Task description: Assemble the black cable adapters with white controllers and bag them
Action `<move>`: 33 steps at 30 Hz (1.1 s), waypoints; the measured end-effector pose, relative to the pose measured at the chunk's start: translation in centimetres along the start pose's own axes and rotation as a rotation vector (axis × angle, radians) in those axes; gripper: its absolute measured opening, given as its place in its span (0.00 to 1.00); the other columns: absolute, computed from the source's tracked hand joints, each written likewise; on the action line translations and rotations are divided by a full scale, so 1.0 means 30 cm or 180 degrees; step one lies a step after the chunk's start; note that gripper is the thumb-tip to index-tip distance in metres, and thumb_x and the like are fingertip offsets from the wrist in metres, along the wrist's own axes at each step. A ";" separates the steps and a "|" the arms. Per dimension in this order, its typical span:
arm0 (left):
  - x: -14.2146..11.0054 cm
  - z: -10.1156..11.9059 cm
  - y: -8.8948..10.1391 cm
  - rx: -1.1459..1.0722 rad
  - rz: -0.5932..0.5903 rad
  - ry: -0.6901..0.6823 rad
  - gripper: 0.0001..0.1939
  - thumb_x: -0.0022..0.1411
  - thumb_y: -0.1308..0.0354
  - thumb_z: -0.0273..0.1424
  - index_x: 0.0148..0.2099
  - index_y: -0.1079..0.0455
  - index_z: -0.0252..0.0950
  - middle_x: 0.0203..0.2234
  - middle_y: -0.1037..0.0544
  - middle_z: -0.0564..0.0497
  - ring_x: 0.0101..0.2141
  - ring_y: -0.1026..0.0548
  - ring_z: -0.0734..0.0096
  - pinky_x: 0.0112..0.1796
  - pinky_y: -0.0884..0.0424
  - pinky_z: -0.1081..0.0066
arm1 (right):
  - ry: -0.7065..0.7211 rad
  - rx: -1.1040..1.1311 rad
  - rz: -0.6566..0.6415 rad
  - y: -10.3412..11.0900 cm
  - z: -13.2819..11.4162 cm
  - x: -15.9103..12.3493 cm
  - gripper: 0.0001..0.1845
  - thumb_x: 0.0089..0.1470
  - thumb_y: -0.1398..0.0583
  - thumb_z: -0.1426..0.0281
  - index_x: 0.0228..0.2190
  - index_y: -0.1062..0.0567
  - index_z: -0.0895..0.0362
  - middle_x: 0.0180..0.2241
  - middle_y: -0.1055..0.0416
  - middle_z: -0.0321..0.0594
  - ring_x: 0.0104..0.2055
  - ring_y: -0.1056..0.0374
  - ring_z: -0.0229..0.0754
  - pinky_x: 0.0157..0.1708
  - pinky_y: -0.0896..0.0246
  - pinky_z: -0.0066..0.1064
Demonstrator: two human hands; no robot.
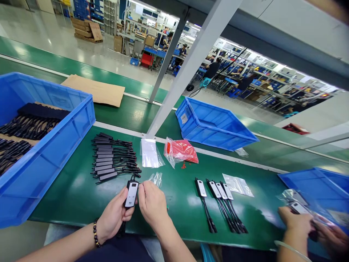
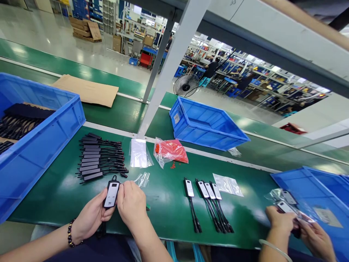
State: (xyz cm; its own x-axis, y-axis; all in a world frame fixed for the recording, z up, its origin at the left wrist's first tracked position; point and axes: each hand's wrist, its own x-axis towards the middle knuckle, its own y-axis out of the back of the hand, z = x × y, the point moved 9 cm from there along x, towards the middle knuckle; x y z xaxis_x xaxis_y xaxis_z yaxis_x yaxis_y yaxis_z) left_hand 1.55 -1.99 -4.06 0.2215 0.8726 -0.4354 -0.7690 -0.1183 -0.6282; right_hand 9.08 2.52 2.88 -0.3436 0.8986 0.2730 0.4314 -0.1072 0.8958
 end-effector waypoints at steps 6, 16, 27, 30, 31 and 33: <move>0.001 -0.006 0.002 -0.0005 -0.0024 0.0030 0.16 0.62 0.55 0.42 0.38 0.38 0.34 0.26 0.36 0.54 0.17 0.47 0.86 0.19 0.55 0.77 | -0.0148 0.0169 -0.0100 -0.010 0.013 -0.007 0.16 0.59 0.56 0.69 0.22 0.38 0.56 0.22 0.39 0.37 0.25 0.42 0.37 0.27 0.52 0.27; 0.001 -0.012 -0.006 -0.0022 -0.0094 0.0050 0.15 0.61 0.54 0.42 0.38 0.38 0.35 0.27 0.35 0.53 0.17 0.46 0.86 0.19 0.56 0.77 | -0.0394 0.1359 -0.0652 -0.032 0.021 0.001 0.19 0.60 0.55 0.65 0.19 0.44 0.57 0.18 0.44 0.31 0.22 0.46 0.32 0.24 0.54 0.24; 0.018 0.019 0.034 -0.0183 0.0171 0.0032 0.15 0.61 0.54 0.43 0.36 0.38 0.35 0.28 0.33 0.52 0.17 0.46 0.84 0.18 0.52 0.78 | -0.0883 -0.0458 -0.0952 -0.088 0.319 0.027 0.18 0.58 0.53 0.64 0.22 0.33 0.57 0.22 0.33 0.39 0.24 0.37 0.37 0.24 0.52 0.27; 0.015 0.027 0.025 -0.0084 0.0011 0.0012 0.08 0.59 0.51 0.33 0.41 0.38 0.36 0.31 0.32 0.51 0.20 0.41 0.82 0.19 0.46 0.77 | -0.1118 -0.0910 -0.1004 -0.138 0.406 0.039 0.14 0.55 0.49 0.62 0.27 0.31 0.59 0.27 0.30 0.43 0.27 0.34 0.41 0.25 0.50 0.28; 0.013 0.032 0.020 -0.0011 -0.0053 -0.0013 0.11 0.57 0.50 0.26 0.43 0.38 0.37 0.34 0.31 0.50 0.21 0.38 0.80 0.21 0.44 0.76 | -0.1160 -0.0893 -0.0881 -0.129 0.421 0.045 0.14 0.54 0.48 0.60 0.29 0.31 0.59 0.28 0.30 0.43 0.28 0.34 0.41 0.26 0.49 0.28; 0.010 0.038 0.016 0.0117 -0.0128 -0.0029 0.23 0.49 0.50 0.16 0.47 0.40 0.38 0.38 0.30 0.49 0.27 0.32 0.76 0.26 0.38 0.74 | -0.1238 -0.0724 -0.0493 -0.076 0.436 0.054 0.15 0.53 0.47 0.58 0.30 0.33 0.58 0.29 0.31 0.41 0.29 0.34 0.41 0.26 0.48 0.28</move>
State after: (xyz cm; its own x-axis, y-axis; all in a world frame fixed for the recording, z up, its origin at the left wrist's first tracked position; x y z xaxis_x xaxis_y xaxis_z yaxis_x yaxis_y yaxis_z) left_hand 0.55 -1.26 -3.75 0.2473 0.8806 -0.4042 -0.7811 -0.0657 -0.6209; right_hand 18.43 9.79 -3.30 -0.0329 0.9993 0.0177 0.1911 -0.0111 0.9815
